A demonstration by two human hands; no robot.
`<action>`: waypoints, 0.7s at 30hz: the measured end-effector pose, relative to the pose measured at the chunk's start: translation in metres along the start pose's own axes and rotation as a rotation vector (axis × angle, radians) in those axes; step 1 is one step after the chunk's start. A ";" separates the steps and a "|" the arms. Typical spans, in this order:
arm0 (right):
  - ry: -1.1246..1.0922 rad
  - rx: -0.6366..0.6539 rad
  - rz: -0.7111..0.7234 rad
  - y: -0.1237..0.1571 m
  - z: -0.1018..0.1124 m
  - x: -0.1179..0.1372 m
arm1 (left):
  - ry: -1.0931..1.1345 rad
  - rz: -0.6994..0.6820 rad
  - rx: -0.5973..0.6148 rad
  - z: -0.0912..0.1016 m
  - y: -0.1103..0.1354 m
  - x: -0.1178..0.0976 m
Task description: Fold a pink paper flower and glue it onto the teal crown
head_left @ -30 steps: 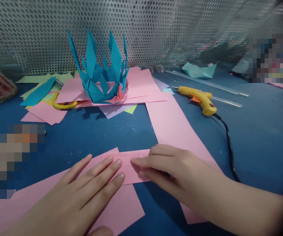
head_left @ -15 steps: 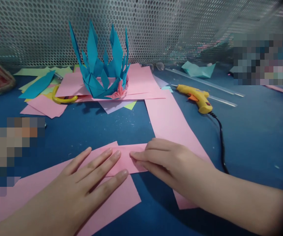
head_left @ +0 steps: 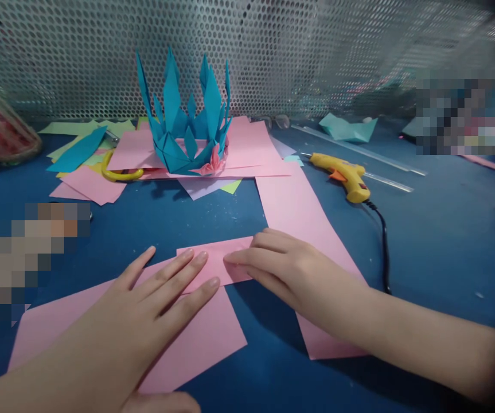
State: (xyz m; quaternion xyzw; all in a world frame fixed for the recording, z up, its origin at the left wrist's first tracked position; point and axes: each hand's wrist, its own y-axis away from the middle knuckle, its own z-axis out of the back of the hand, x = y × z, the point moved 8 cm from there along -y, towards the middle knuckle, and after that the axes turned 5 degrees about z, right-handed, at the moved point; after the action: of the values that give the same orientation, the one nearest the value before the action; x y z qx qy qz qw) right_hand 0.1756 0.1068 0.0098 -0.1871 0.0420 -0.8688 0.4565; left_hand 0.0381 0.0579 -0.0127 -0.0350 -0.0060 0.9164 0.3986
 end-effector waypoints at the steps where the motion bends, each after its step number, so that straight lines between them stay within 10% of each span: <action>1: 0.001 -0.004 0.003 0.000 0.000 0.000 | 0.005 -0.007 0.014 0.000 0.000 -0.001; 21: 0.282 -0.033 0.401 0.000 0.007 0.030 | -0.005 0.001 -0.062 0.002 0.004 0.000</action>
State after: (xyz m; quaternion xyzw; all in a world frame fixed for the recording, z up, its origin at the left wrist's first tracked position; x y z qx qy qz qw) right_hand 0.1626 0.0835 0.0244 -0.0593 0.1557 -0.7776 0.6062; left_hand 0.0347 0.0552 -0.0107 -0.0452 -0.0356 0.9161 0.3969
